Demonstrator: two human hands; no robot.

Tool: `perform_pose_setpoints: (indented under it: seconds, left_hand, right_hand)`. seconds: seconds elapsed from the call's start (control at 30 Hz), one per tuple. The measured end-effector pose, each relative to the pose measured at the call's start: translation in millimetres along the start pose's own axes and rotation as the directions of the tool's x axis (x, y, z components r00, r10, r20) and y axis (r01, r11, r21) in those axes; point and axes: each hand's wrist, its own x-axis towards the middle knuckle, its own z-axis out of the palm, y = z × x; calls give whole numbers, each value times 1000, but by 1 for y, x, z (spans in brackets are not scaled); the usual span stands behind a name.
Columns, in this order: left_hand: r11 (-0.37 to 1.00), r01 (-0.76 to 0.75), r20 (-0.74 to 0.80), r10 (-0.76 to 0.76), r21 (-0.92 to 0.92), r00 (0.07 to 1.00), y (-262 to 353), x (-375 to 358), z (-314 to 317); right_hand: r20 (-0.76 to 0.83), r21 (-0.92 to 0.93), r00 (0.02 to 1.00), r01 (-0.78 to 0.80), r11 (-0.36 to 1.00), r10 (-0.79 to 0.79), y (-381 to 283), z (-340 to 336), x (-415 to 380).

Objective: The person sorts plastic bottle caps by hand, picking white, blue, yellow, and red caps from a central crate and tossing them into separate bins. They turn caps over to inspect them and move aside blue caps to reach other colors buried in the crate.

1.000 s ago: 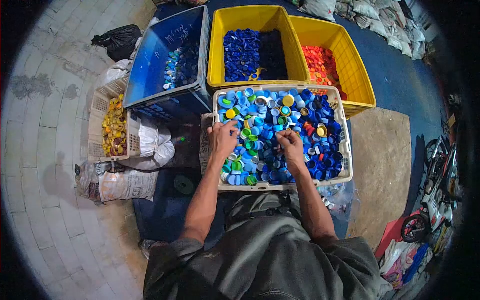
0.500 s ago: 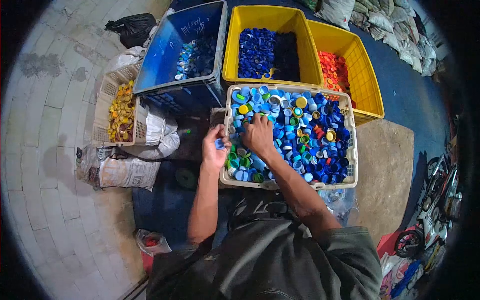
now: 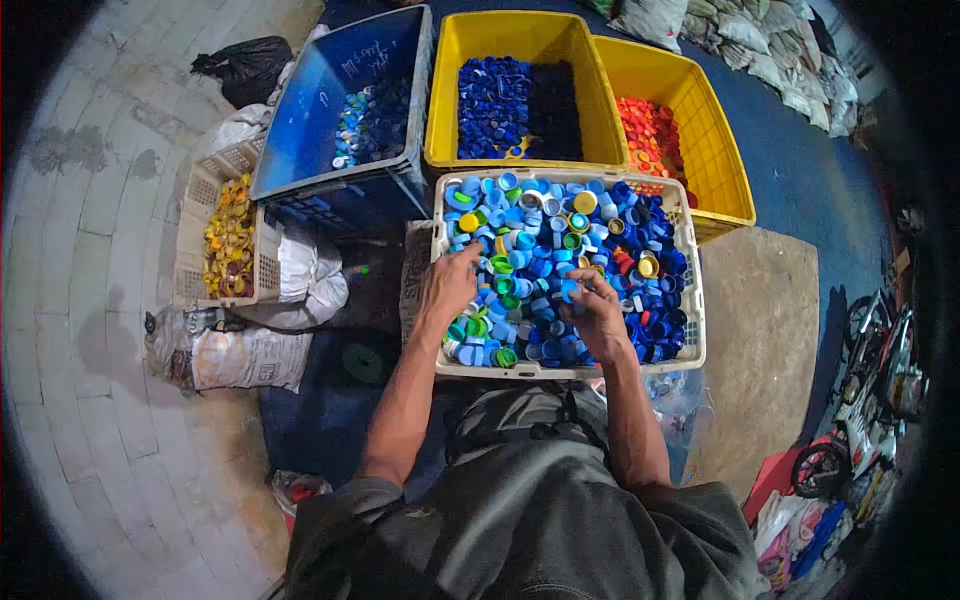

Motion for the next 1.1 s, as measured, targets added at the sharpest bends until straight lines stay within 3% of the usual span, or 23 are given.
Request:
perform_pose_setpoints:
  seconds: [0.13,0.2,0.3,0.33,0.37,0.4,0.43,0.47,0.53,0.57,0.63,0.67,0.73,0.8,0.83,0.9,0.93,1.03,1.07,1.1]
  left_hand:
    - [991,-102,75,96,81,993,4,14,6]
    - [989,-85,129,70,122,989,9,17,5]
    - [988,-73,124,56,134,991,4,18,7]
    - [993,-48,114,36,111,993,6,16,4]
    - [996,-21,103,12,87,995,6,14,3]
    - [999,-27,64,25,31,998,3,13,4]
    - [997,-1,33,3,-75,999,1,11,3]
    - [983,22,3,-22,-181,1000,-1,7,2]
    - [890,28,15,-24,-456,1000,-11,2,-3]
    - [771,101,58,-83,-628,995,-17,-2,-5]
    - [429,224,167,-166,-875,972,-16,-12,-16]
    - [295,233,174,-214,-927,961,-13,-16,-18]
    - [62,229,216,-170,-971,962,-23,-22,-17]
    - [-172,199,227,-162,-965,960,-21,-28,-16]
    - [-155,222,246,-160,-963,956,-17,-28,-15]
    - [-118,268,285,-153,-956,946,-10,-27,-14]
    - [-45,330,331,-247,-943,911,8,-26,-19]
    - [113,369,345,-187,-922,920,15,-13,-7]
    - [344,377,307,-242,-860,920,17,-5,4]
    - [571,300,208,-222,-764,953,24,0,11]
  right_hand:
    - [43,240,993,-115,964,108,0,-15,-14]
    - [127,325,983,-170,930,135,3,-17,-12]
    - [-75,256,978,-168,952,192,4,0,-8]
    - [-55,128,978,-195,972,203,7,-3,-1]
    - [-89,-190,994,-82,978,66,11,-3,8]
    - [-77,-491,994,27,871,-74,15,1,20]
    - [-21,-739,979,122,662,-203,13,11,27]
    - [17,-900,979,103,425,-202,4,19,31]
    - [269,-946,898,315,80,-347,9,23,49]
    - [403,-913,833,394,-104,-380,11,25,57]
    - [376,-919,904,335,-210,-205,10,31,72]
    - [375,-904,914,325,-277,-152,10,33,78]
    - [415,-856,904,349,-381,-104,14,33,86]
    - [421,-862,900,359,-359,-113,15,32,87]
    - [422,-866,899,360,-347,-118,14,32,86]
    - [414,-909,878,388,-151,-239,4,32,74]
    - [400,-913,867,405,-49,-298,-1,30,67]
    - [161,-821,942,294,490,-294,-10,7,51]
    - [55,-602,989,142,786,-137,-14,-2,40]
    - [57,-284,998,47,958,-32,-16,-11,29]
